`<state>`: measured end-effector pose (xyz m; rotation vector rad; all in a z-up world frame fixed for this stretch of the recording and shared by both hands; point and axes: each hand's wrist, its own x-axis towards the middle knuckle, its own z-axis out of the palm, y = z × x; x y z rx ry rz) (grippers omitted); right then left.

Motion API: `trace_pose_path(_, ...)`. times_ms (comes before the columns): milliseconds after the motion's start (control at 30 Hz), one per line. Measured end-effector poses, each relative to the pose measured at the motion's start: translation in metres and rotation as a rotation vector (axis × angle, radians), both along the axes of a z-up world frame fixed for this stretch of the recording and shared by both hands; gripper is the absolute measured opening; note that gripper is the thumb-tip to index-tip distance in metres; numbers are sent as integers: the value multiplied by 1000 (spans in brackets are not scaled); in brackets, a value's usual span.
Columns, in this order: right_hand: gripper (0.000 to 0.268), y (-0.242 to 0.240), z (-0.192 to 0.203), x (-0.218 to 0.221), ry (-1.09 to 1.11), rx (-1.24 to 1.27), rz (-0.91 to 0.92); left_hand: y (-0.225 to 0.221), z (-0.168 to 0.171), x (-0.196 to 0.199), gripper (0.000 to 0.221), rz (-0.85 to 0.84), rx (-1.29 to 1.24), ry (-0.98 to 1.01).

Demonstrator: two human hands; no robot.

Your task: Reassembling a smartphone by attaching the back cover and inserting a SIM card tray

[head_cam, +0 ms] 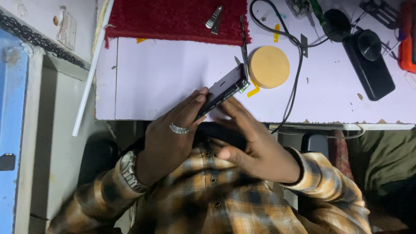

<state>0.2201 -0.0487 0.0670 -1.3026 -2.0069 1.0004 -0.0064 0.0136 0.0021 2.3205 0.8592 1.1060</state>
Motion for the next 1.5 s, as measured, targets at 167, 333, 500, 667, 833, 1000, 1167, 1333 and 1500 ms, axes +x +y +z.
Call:
trace_pose_path(167,55,30,32,16,-141,440,-265,13,17,0,41,-7,-65,27)
trace_pose_path(333,49,52,44,25,-30,555,-29,19,22,-2,52,-166,17,18)
trace_pose_path(500,25,49,48,23,83,389,-59,21,32,-2,42,-188,47,31)
trace_pose_path(667,24,48,52,21,68,346,-56,22,30,-3,44,-228,20,16)
trace_pose_path(833,11,45,51,22,31,364,-72,22,32,-3,40,-255,-16,6)
trace_pose_path(1000,13,41,50,22,40,373,-78,20,31,-2,44,-238,-19,4)
trace_pose_path(1167,12,43,57,15,-47,446,-42,18,36,2,30,-91,113,84)
trace_pose_path(1333,22,44,58,1,-113,581,-36,17,49,1,43,22,20,200)
trace_pose_path(1500,89,43,36,-7,155,433,-230,26,44,7,22,-20,-697,-583)
